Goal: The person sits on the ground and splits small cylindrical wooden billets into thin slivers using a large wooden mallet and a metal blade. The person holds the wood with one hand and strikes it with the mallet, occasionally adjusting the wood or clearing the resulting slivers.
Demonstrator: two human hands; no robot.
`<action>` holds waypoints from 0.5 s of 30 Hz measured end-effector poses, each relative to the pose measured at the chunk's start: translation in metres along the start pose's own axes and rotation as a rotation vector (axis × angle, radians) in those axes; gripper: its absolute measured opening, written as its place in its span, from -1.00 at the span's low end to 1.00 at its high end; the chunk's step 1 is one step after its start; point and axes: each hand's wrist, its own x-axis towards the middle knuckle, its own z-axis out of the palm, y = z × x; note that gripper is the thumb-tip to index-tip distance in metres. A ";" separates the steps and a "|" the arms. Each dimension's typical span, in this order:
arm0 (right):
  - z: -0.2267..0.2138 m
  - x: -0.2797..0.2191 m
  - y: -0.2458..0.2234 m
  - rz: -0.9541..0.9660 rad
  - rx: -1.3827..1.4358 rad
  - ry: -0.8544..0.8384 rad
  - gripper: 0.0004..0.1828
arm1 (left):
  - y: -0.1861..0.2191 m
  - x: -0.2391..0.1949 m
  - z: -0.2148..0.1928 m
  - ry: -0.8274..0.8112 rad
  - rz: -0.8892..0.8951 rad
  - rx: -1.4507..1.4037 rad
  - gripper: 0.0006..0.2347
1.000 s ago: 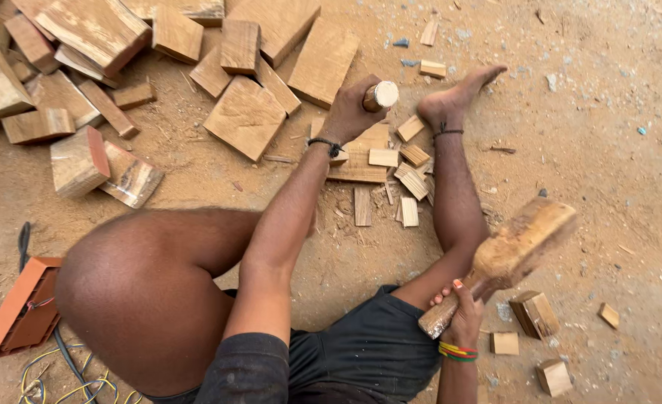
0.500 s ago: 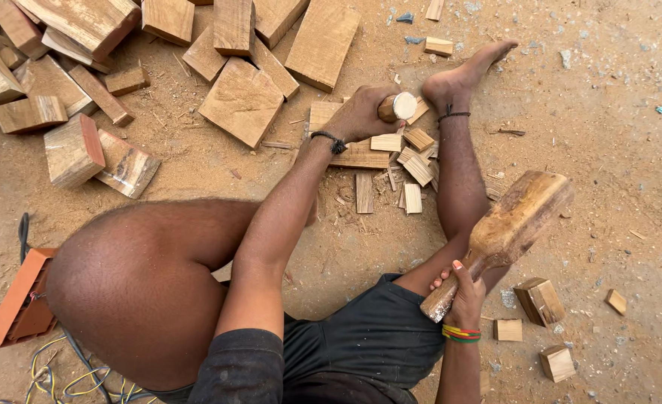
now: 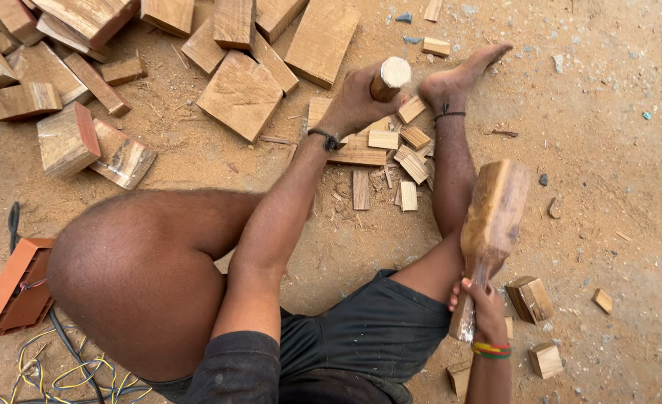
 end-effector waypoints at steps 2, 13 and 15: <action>-0.008 -0.001 0.004 -0.021 -0.184 0.048 -0.78 | 0.002 -0.004 -0.002 0.023 0.006 -0.085 -0.65; -0.021 -0.027 0.013 -0.108 -0.271 0.115 -0.78 | -0.016 -0.018 0.019 -0.105 -0.103 0.035 -0.58; -0.020 -0.029 0.008 -0.132 -0.327 0.082 -0.75 | -0.014 -0.020 0.022 -0.119 -0.081 0.030 -0.56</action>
